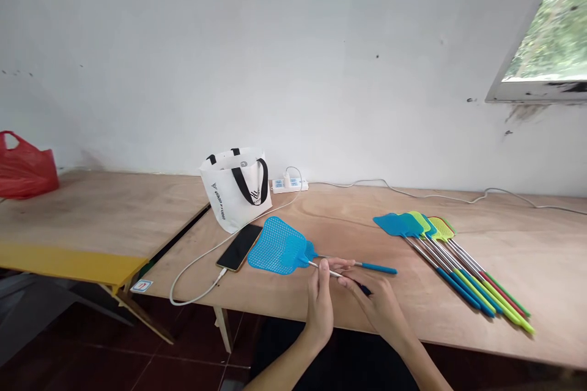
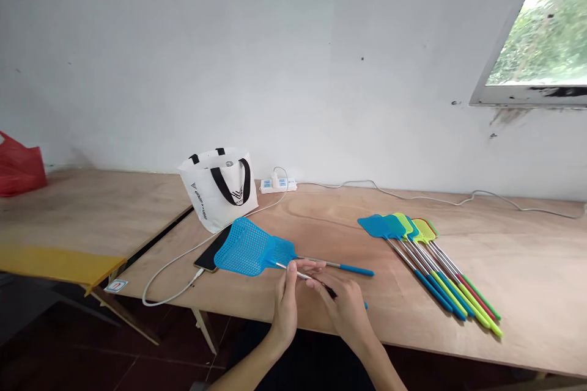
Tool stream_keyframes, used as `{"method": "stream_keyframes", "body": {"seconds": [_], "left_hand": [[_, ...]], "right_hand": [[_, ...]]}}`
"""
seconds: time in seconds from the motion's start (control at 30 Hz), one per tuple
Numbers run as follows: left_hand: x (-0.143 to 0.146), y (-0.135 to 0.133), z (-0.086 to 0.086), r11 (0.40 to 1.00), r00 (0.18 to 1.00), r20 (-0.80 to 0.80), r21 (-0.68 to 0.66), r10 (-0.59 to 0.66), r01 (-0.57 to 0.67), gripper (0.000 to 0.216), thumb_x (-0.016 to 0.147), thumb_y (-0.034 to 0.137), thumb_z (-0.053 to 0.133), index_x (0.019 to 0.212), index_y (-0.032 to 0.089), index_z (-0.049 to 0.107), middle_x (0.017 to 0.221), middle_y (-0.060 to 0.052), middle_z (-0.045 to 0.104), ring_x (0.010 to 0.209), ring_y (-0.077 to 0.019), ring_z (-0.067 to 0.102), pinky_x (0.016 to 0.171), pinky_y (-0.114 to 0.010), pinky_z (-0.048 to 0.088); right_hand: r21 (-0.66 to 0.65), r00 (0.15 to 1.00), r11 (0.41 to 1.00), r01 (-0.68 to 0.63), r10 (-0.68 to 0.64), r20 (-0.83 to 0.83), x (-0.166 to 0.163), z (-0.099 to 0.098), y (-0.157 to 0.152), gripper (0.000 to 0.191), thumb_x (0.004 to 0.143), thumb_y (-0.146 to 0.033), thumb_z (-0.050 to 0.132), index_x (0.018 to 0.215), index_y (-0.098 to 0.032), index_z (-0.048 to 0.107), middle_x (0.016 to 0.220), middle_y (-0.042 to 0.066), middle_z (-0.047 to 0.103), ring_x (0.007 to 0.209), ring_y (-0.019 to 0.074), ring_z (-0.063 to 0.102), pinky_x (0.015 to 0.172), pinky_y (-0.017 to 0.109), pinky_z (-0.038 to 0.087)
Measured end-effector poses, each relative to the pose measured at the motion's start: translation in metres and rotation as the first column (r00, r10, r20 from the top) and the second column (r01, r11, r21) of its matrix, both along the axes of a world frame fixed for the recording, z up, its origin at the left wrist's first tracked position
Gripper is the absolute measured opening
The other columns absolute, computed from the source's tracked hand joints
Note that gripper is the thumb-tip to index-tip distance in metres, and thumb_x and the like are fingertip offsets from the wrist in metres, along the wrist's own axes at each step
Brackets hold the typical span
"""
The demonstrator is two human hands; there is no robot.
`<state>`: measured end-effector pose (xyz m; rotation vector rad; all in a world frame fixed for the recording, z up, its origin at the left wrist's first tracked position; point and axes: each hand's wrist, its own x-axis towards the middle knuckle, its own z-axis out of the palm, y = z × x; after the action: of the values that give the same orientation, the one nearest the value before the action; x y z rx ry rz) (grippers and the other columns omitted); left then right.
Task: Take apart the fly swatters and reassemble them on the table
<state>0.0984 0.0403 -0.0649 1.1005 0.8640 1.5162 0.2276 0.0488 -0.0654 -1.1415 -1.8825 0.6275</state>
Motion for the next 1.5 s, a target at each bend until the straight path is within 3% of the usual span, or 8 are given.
{"method": "stream_keyframes", "body": {"seconds": [0.13, 0.4, 0.7, 0.87, 1.07, 1.13, 1.27, 1.5], "left_hand": [[-0.003, 0.009, -0.005, 0.999, 0.998, 0.061, -0.045, -0.005, 0.007, 0.052, 0.097, 0.064, 0.044, 0.089, 0.019, 0.069, 0.103, -0.012, 0.077, 0.109, -0.029, 0.069, 0.097, -0.042, 0.053], [-0.011, 0.026, -0.011, 0.997, 0.997, 0.03, -0.032, -0.074, 0.075, 0.048, 0.095, 0.062, 0.051, 0.086, 0.018, 0.068, 0.101, -0.011, 0.077, 0.102, -0.0278, 0.071, 0.091, -0.039, 0.055], [-0.036, 0.046, -0.001, 0.999, 0.999, 0.015, -0.032, 0.033, -0.033, 0.054, 0.093, 0.066, 0.051, 0.091, 0.016, 0.073, 0.103, -0.014, 0.077, 0.101, -0.0281, 0.072, 0.081, -0.037, 0.058], [-0.042, 0.054, -0.004, 0.99, 0.987, -0.101, -0.082, -0.122, 0.114, 0.059, 0.089, 0.069, 0.054, 0.103, 0.016, 0.075, 0.112, -0.015, 0.075, 0.097, -0.0273, 0.073, 0.073, -0.034, 0.058], [-0.041, 0.052, -0.01, 0.981, 0.975, -0.139, -0.117, -0.172, 0.157, 0.061, 0.09, 0.07, 0.05, 0.109, 0.017, 0.074, 0.109, -0.014, 0.076, 0.09, -0.0235, 0.072, 0.068, -0.029, 0.054], [-0.044, 0.051, -0.01, 0.962, 0.934, -0.249, -0.154, -0.257, 0.224, 0.062, 0.091, 0.07, 0.049, 0.108, 0.016, 0.075, 0.106, -0.013, 0.077, 0.09, -0.0232, 0.071, 0.067, -0.027, 0.051], [-0.05, 0.046, -0.008, 0.876, 0.729, -0.487, -0.261, -0.482, 0.405, 0.058, 0.094, 0.065, 0.048, 0.111, 0.016, 0.076, 0.11, -0.011, 0.077, 0.095, -0.0229, 0.069, 0.069, -0.026, 0.049], [-0.047, 0.034, 0.006, 0.844, 0.614, -0.592, -0.259, -0.522, 0.469, 0.044, 0.099, 0.049, 0.048, 0.11, 0.017, 0.076, 0.11, -0.009, 0.076, 0.094, -0.021, 0.069, 0.085, -0.03, 0.05]], "right_hand": [[-0.044, 0.995, 0.997, 0.057, -0.053, 0.081, 0.006, -0.002, 0.004, 0.041, 0.1, -0.058, 0.047, 0.099, -0.029, 0.077, 0.094, 0.005, 0.079, 0.095, 0.028, 0.074, 0.088, 0.037, 0.057], [-0.011, 0.981, 1.0, 0.021, -0.018, 0.192, 0.016, 0.002, 0.01, 0.032, 0.101, -0.05, 0.048, 0.117, -0.034, 0.072, 0.122, 0.005, 0.073, 0.111, 0.0275, 0.069, 0.088, 0.037, 0.056], [0.0, 0.969, 0.989, 0.147, -0.144, 0.2, 0.038, -0.005, 0.021, 0.032, 0.096, -0.054, 0.054, 0.1, -0.028, 0.071, 0.097, 0.003, 0.078, 0.085, 0.023, 0.073, 0.07, 0.03, 0.056], [0.021, 0.958, 0.982, 0.188, -0.188, 0.216, 0.058, 0.001, 0.023, 0.04, 0.098, -0.06, 0.047, 0.098, -0.028, 0.071, 0.091, 0.004, 0.077, 0.081, 0.0234, 0.072, 0.068, 0.031, 0.054], [0.044, 0.943, 0.986, 0.16, -0.165, 0.288, 0.072, -0.002, 0.029, 0.037, 0.098, -0.057, 0.048, 0.1, -0.029, 0.072, 0.092, 0.004, 0.076, 0.084, 0.024, 0.071, 0.074, 0.033, 0.055], [0.066, 0.943, 0.983, 0.168, -0.18, 0.278, 0.075, -0.01, 0.036, 0.037, 0.099, -0.056, 0.047, 0.104, -0.029, 0.072, 0.095, 0.004, 0.076, 0.087, 0.0248, 0.071, 0.075, 0.033, 0.055], [0.133, 0.93, 0.962, 0.239, -0.266, 0.255, 0.083, -0.033, 0.054, 0.041, 0.101, -0.052, 0.04, 0.105, -0.028, 0.073, 0.099, 0.007, 0.075, 0.094, 0.0267, 0.07, 0.077, 0.036, 0.055], [0.341, 0.811, 0.879, 0.334, -0.453, 0.371, 0.085, -0.061, 0.064, 0.038, 0.103, -0.043, 0.037, 0.115, -0.033, 0.072, 0.117, 0.008, 0.066, 0.111, 0.0289, 0.062, 0.095, 0.047, 0.05]]}}
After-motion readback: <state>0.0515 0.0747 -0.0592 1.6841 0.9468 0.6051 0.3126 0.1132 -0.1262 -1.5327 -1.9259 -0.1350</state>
